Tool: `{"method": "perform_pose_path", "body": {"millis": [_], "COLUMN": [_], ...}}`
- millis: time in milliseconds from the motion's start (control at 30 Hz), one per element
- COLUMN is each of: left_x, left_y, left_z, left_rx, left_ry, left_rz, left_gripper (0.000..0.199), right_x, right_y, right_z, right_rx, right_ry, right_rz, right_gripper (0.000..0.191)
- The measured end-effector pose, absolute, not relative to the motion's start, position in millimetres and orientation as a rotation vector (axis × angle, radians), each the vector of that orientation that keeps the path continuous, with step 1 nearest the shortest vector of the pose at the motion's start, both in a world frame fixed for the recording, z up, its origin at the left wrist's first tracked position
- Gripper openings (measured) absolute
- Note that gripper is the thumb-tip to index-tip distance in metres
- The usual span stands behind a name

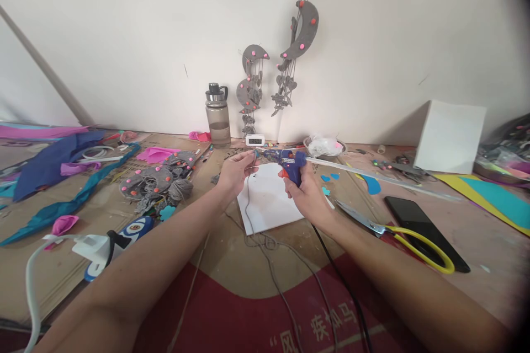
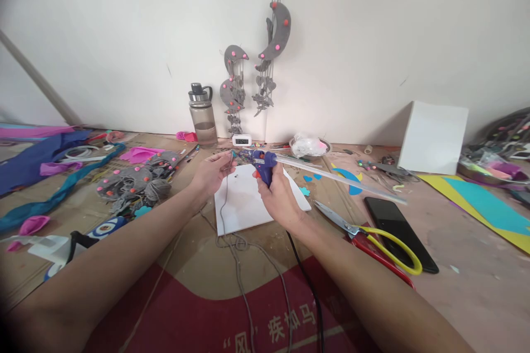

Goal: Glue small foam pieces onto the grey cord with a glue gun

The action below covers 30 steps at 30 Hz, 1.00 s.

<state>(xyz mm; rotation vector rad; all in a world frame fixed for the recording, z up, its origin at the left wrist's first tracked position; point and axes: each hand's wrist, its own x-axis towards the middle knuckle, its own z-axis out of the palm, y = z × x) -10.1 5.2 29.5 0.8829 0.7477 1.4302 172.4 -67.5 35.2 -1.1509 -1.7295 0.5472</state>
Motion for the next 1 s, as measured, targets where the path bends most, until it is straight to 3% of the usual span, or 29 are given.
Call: {"method": "perform_pose_path", "body": {"millis": [1000], "left_x": [-3.7], "left_y": [1.8], "left_z": [25.6], "left_rx": [0.981], "left_ry": [0.844], "left_rz": [1.445], "left_gripper": [0.03], "right_x": [166.5], "right_y": [-72.3], "right_z": [35.5], "right_rx": [-1.356], "right_ry": [-1.829], "right_rz": [0.268], "right_gripper": [0.035]}}
